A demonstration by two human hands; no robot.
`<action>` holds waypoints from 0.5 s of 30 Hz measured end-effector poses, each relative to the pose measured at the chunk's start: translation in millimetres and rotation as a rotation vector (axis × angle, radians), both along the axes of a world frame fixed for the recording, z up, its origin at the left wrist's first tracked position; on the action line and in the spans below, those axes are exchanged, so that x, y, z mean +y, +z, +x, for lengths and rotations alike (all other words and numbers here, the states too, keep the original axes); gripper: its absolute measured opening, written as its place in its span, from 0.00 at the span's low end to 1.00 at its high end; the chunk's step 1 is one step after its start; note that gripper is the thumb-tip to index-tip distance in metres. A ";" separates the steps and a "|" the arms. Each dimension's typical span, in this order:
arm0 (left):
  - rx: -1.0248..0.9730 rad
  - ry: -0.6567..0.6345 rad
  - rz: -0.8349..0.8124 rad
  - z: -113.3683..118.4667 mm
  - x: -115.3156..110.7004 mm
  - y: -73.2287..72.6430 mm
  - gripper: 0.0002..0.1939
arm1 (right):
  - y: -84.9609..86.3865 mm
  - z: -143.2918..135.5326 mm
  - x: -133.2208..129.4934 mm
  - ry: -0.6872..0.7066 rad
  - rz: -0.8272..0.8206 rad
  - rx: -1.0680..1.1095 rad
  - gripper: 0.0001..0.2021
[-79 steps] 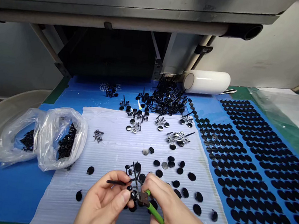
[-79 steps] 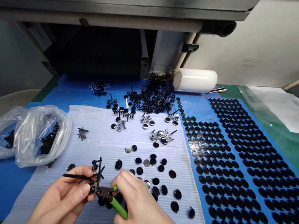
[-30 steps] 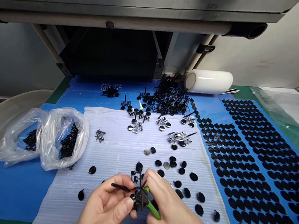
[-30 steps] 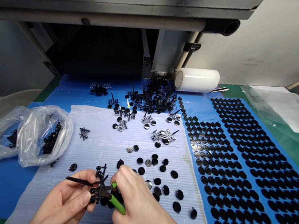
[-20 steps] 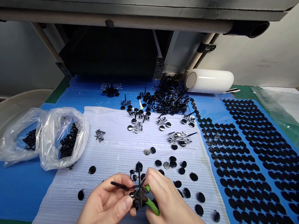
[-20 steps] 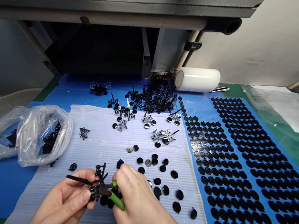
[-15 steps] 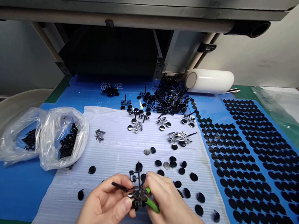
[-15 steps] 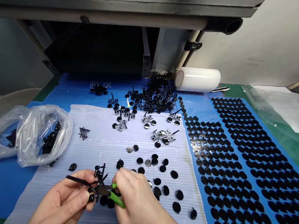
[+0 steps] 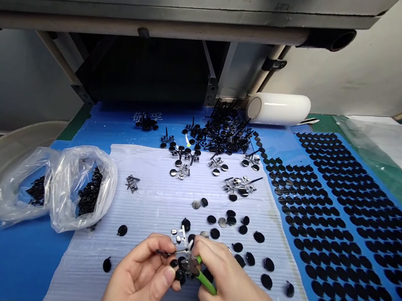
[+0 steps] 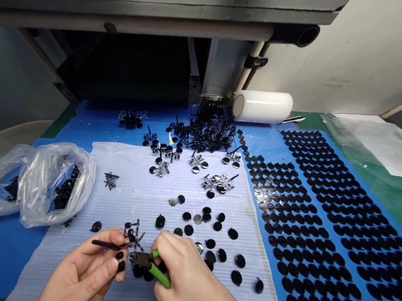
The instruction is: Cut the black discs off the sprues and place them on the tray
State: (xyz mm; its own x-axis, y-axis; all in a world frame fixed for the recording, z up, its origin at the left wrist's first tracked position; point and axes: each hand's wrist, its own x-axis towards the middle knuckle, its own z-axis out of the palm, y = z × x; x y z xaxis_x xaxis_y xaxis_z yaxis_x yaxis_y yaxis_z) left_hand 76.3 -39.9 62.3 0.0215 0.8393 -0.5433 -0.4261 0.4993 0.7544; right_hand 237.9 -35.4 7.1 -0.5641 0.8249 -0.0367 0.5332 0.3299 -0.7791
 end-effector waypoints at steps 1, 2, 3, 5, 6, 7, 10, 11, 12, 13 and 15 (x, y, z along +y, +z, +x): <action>0.008 0.009 -0.001 0.0 0.0 0.5 0.09 | -0.6 0.1 -0.6 -0.003 -0.006 -0.004 0.17; 0.016 0.016 -0.003 0.1 0.1 1.1 0.10 | -1.2 0.2 -1.2 -0.005 -0.011 -0.006 0.17; 0.022 0.020 -0.005 0.1 0.2 1.7 0.10 | -1.7 0.1 -1.7 -0.006 -0.015 -0.007 0.17; 0.026 0.023 -0.010 0.3 0.6 2.9 0.10 | -1.8 0.1 -2.2 -0.009 -0.024 -0.003 0.18; 0.026 0.023 -0.011 0.3 0.8 3.4 0.10 | -1.3 0.1 -2.3 -0.010 -0.027 0.001 0.18; 0.024 0.023 -0.012 0.4 1.1 3.7 0.10 | -0.6 0.1 -2.1 -0.010 -0.029 0.006 0.18; 0.009 0.024 -0.019 0.5 1.2 4.0 0.09 | 2.2 0.3 -1.3 -0.012 -0.029 0.016 0.18; 0.005 0.026 -0.022 0.6 1.0 3.9 0.09 | 2.8 0.4 -1.2 -0.012 -0.026 0.018 0.18; 0.003 0.029 -0.025 0.8 0.7 3.6 0.09 | 3.2 0.4 -1.1 -0.012 -0.023 0.020 0.18; 0.004 0.035 -0.027 0.9 0.4 3.3 0.09 | 3.2 0.4 -1.3 -0.013 -0.018 0.020 0.17; 0.015 0.055 -0.024 1.3 -0.4 3.0 0.10 | 2.6 0.3 -1.8 -0.011 -0.005 0.022 0.17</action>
